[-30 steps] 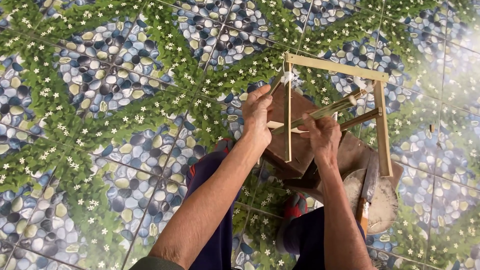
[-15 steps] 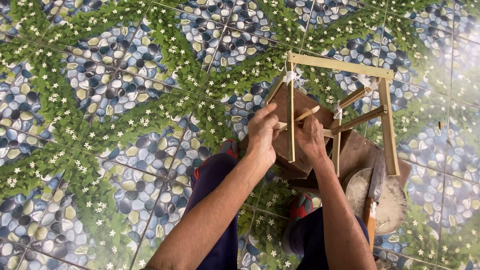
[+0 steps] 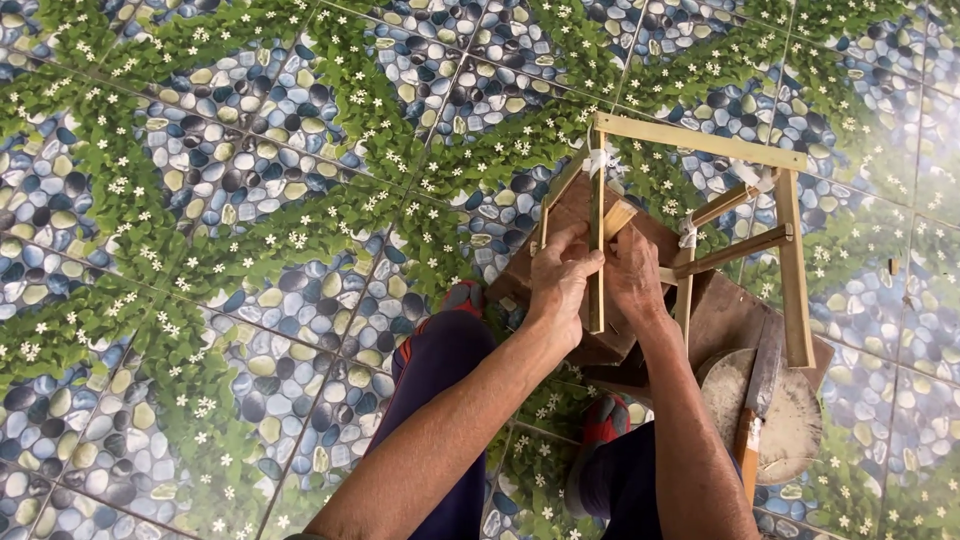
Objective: Sawing bamboo sticks and assembling a small wooden frame while sitting on the floor.
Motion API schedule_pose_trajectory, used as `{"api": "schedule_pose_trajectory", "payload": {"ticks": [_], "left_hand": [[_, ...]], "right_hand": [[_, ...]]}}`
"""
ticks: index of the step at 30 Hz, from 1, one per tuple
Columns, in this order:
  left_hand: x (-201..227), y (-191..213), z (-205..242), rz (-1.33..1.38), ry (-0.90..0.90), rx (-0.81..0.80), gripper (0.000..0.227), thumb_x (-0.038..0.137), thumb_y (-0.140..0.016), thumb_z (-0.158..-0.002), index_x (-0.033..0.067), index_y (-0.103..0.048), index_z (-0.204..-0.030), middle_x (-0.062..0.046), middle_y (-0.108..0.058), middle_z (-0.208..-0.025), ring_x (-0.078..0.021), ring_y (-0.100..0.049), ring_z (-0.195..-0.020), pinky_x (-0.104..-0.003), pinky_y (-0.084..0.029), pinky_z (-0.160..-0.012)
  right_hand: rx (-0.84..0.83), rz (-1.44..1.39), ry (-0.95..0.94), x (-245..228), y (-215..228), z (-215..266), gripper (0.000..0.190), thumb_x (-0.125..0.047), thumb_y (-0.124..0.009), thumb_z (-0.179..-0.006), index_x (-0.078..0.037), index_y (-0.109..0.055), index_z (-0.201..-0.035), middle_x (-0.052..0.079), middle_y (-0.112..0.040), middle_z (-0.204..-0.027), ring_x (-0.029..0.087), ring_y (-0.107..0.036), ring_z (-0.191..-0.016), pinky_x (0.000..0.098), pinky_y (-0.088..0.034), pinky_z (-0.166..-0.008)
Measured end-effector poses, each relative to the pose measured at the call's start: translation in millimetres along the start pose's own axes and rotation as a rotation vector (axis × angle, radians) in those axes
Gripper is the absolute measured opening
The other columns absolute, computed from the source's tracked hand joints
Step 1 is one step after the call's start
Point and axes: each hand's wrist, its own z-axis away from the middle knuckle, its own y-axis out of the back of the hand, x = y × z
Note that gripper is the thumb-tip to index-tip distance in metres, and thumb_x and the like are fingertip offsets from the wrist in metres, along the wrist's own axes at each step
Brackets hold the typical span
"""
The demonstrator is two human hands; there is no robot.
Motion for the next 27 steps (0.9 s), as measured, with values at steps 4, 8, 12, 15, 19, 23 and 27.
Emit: {"api": "schedule_pose_trajectory", "payload": {"ticks": [4,8,12,15,19,23,27], "left_hand": [[8,-2,8,0.004,-0.032,0.008,0.053,0.007,-0.072,-0.085,0.0158,-0.067,-0.137,-0.008,-0.057,-0.100,-0.0173,-0.053,-0.092,-0.034,-0.045,-0.083],[-1,0,-1,0.014,-0.033,0.022,0.052,0.005,-0.074,-0.084,0.0182,-0.069,-0.134,-0.007,-0.062,-0.100,-0.0148,-0.056,-0.088,-0.030,-0.048,-0.078],[-7,0,-5,0.008,-0.048,0.023,0.050,0.005,-0.073,-0.083,0.0179,-0.070,-0.132,-0.008,-0.063,-0.099,-0.0152,-0.058,-0.087,-0.030,-0.050,-0.077],[-12,-1,-9,0.044,-0.045,0.013,0.052,0.002,-0.073,-0.083,0.0139,-0.068,-0.133,-0.010,-0.062,-0.100,-0.0183,-0.059,-0.086,-0.031,-0.052,-0.078],[-8,9,-17,-0.005,-0.051,0.050,0.051,0.004,-0.074,-0.085,0.0185,-0.071,-0.133,-0.010,-0.063,-0.104,-0.0195,-0.060,-0.088,-0.035,-0.052,-0.080],[5,10,-15,0.031,-0.063,0.047,0.051,0.003,-0.068,-0.087,0.0183,-0.069,-0.136,-0.006,-0.058,-0.105,-0.0188,-0.061,-0.089,-0.039,-0.050,-0.085],[3,12,-18,0.018,-0.059,0.009,0.048,0.005,-0.066,-0.090,0.0186,-0.069,-0.136,-0.004,-0.056,-0.104,-0.0202,-0.063,-0.090,-0.039,-0.048,-0.089]], "right_hand": [[0.010,0.055,0.072,9,-4,-2,0.026,-0.024,-0.068,-0.091,0.002,-0.062,-0.094,0.027,-0.064,-0.089,0.052,-0.065,-0.093,0.0594,-0.051,-0.077],[0.026,0.122,0.119,21,-8,-5,0.028,-0.025,-0.073,-0.089,0.002,-0.064,-0.091,0.025,-0.060,-0.085,0.051,-0.064,-0.090,0.0566,-0.052,-0.073],[0.025,0.105,0.087,25,-11,-7,0.030,-0.028,-0.072,-0.091,-0.001,-0.061,-0.088,0.023,-0.061,-0.086,0.050,-0.064,-0.089,0.0575,-0.050,-0.073],[0.019,0.097,0.090,11,-6,-1,0.028,-0.024,-0.073,-0.090,0.001,-0.061,-0.090,0.023,-0.061,-0.086,0.049,-0.065,-0.090,0.0568,-0.051,-0.073],[0.063,0.075,0.112,1,-9,-1,0.024,-0.020,-0.070,-0.093,0.000,-0.060,-0.089,0.023,-0.061,-0.086,0.050,-0.065,-0.089,0.0557,-0.051,-0.070],[0.079,0.022,0.149,-8,-7,2,0.018,-0.012,-0.070,-0.093,0.003,-0.061,-0.092,0.025,-0.062,-0.089,0.053,-0.064,-0.091,0.0559,-0.054,-0.067],[0.115,-0.011,0.134,-16,-3,3,0.015,-0.009,-0.069,-0.092,0.004,-0.061,-0.093,0.024,-0.063,-0.089,0.048,-0.066,-0.091,0.0535,-0.055,-0.068]]}}
